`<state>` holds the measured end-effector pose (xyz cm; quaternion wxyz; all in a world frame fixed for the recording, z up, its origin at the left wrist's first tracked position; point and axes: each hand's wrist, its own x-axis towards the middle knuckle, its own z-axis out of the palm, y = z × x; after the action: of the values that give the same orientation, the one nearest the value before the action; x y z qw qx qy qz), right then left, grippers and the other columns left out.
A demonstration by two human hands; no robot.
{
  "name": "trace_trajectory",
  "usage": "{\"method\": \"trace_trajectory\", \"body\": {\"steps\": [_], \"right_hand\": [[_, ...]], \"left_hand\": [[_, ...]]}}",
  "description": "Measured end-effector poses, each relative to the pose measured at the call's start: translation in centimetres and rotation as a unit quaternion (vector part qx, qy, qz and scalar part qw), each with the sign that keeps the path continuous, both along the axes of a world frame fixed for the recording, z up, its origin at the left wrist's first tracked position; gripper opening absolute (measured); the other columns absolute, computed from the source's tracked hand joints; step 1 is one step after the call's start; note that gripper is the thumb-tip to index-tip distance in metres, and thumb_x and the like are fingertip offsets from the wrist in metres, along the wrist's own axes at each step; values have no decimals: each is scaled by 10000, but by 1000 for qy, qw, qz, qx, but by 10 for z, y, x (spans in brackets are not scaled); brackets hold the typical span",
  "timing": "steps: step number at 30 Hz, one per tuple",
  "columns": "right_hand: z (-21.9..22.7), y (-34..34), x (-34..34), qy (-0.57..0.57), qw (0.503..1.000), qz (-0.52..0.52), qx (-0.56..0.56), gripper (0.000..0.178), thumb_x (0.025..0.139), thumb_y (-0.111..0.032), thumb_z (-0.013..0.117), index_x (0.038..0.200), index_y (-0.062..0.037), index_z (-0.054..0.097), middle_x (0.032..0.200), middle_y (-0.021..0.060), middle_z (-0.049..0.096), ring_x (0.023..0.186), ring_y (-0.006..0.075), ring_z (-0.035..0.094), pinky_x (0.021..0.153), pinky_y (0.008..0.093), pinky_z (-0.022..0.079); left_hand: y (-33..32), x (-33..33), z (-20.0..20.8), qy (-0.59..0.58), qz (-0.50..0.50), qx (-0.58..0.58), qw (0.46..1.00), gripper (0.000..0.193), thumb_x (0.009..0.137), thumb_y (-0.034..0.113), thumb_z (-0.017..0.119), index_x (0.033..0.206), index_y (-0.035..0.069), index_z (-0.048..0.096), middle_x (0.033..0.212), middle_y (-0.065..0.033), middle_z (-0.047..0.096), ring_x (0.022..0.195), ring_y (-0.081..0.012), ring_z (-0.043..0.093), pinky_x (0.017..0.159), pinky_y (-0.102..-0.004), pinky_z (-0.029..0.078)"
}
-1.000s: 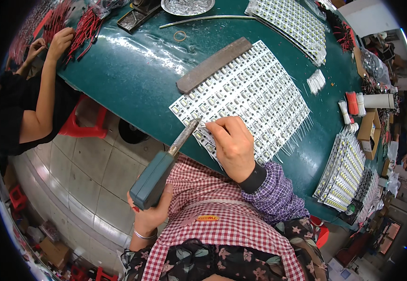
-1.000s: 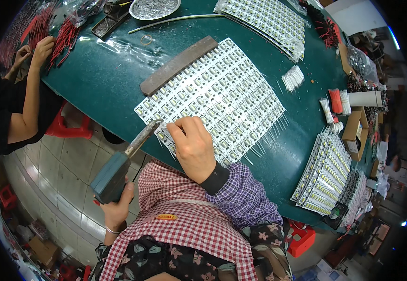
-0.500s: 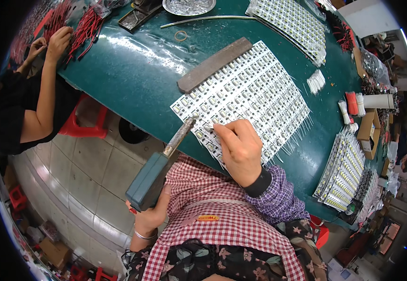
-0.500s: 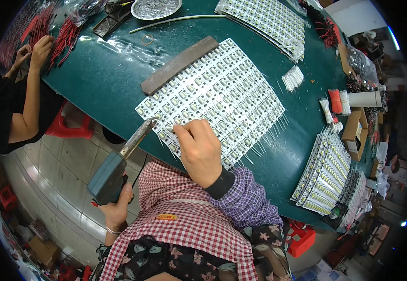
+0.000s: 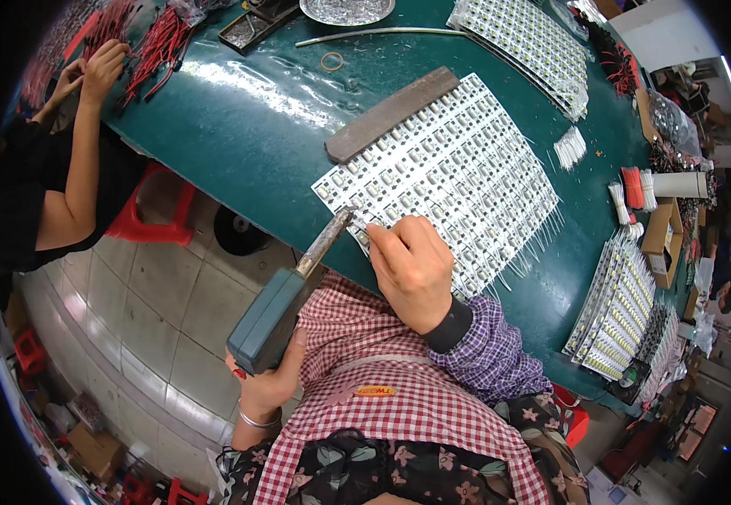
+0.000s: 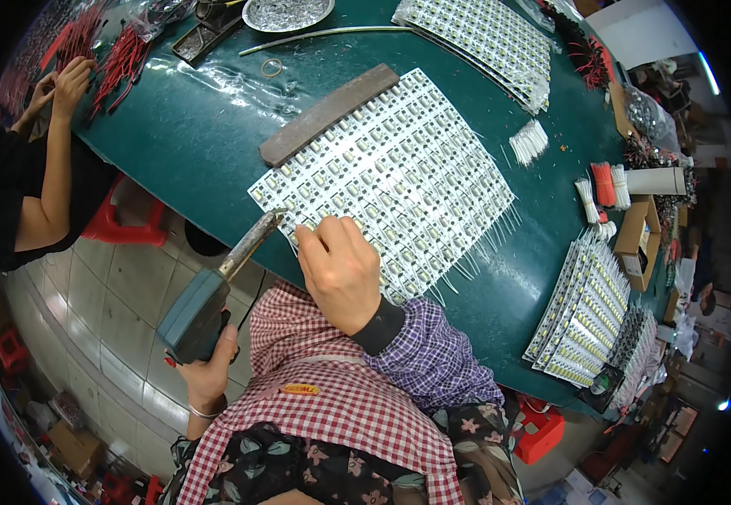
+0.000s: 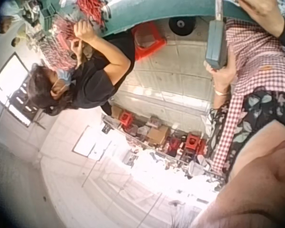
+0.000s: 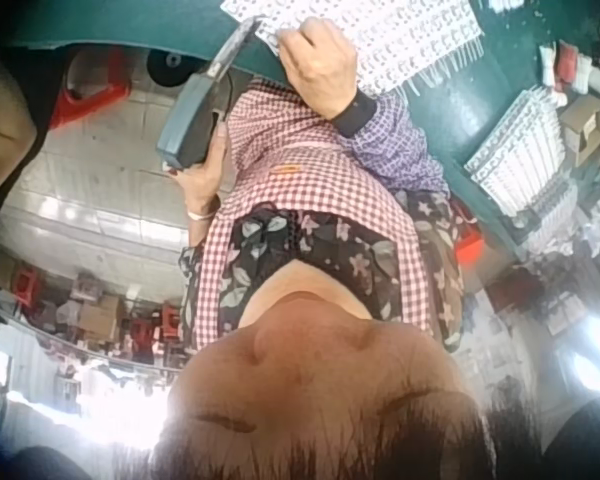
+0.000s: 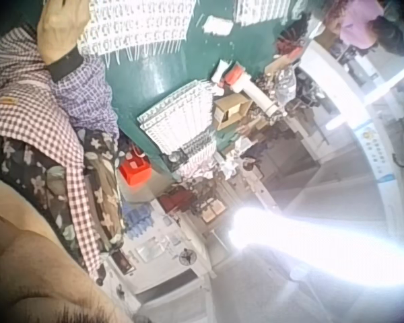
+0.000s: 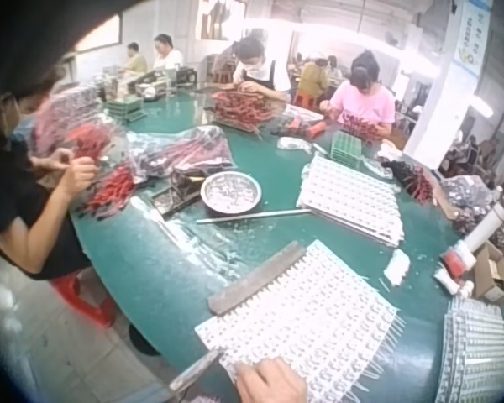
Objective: Applying glue and assembling components on LED light panels.
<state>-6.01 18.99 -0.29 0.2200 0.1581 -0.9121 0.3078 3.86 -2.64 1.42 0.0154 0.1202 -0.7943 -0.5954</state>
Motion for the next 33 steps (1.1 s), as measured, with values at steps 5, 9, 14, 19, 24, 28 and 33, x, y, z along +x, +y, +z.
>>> {"method": "trace_trajectory", "body": {"steps": [5, 9, 14, 19, 24, 28, 33], "right_hand": [[-1, -2, 1, -8, 1000, -13, 4, 236, 727, 50, 772, 937, -34, 703, 735, 64, 492, 660, 232, 540, 567, 351, 453], [-1, -3, 1, 1, 1000, -14, 8, 247, 722, 46, 775, 941, -35, 696, 734, 63, 486, 657, 231, 539, 555, 351, 449], [-3, -4, 3, 4, 1000, -23, 19, 261, 719, 40, 779, 953, -35, 691, 735, 62, 483, 654, 230, 538, 550, 349, 451], [-3, -5, 1, 9, 1000, -21, 11, 256, 722, 38, 781, 948, -33, 686, 732, 60, 474, 648, 227, 529, 548, 345, 449], [-4, -6, 2, 8, 999, -26, 26, 237, 727, 31, 785, 930, -34, 681, 733, 58, 464, 640, 222, 516, 539, 346, 439], [-5, -6, 2, 12, 999, -28, 33, 220, 735, 27, 785, 917, -33, 676, 732, 58, 457, 639, 220, 511, 534, 347, 433], [-5, -5, 2, 12, 999, -19, 34, 229, 733, 21, 765, 942, -16, 678, 751, 63, 462, 662, 221, 519, 534, 342, 441]], "left_hand": [[-1, -1, -5, 8, -11, -17, 1000, 239, 798, 56, 799, 1005, -34, 718, 866, -125, 737, 706, -204, 711, 654, -292, 545], [0, -4, -2, 17, -16, -37, 999, 229, 794, 53, 795, 995, -27, 718, 855, -117, 733, 697, -208, 711, 646, -299, 546], [0, -6, -1, -14, -17, -12, 1000, 223, 795, 48, 792, 994, -23, 719, 860, -114, 733, 700, -205, 707, 642, -298, 542], [-4, -4, -4, 14, -48, -61, 997, 216, 792, 32, 788, 986, -27, 713, 881, -114, 718, 684, -200, 679, 612, -291, 519], [-2, -12, 1, 3, -66, -40, 997, 189, 791, 14, 775, 954, -37, 693, 827, -105, 664, 636, -194, 633, 579, -289, 481], [1, -20, 14, -13, -64, -12, 998, 172, 798, 6, 757, 941, -49, 680, 799, -106, 641, 630, -183, 620, 573, -285, 466], [-5, -14, 9, -1, -61, -30, 998, 205, 827, 4, 754, 1009, -52, 680, 852, -95, 674, 657, -141, 614, 577, -268, 474]]}}
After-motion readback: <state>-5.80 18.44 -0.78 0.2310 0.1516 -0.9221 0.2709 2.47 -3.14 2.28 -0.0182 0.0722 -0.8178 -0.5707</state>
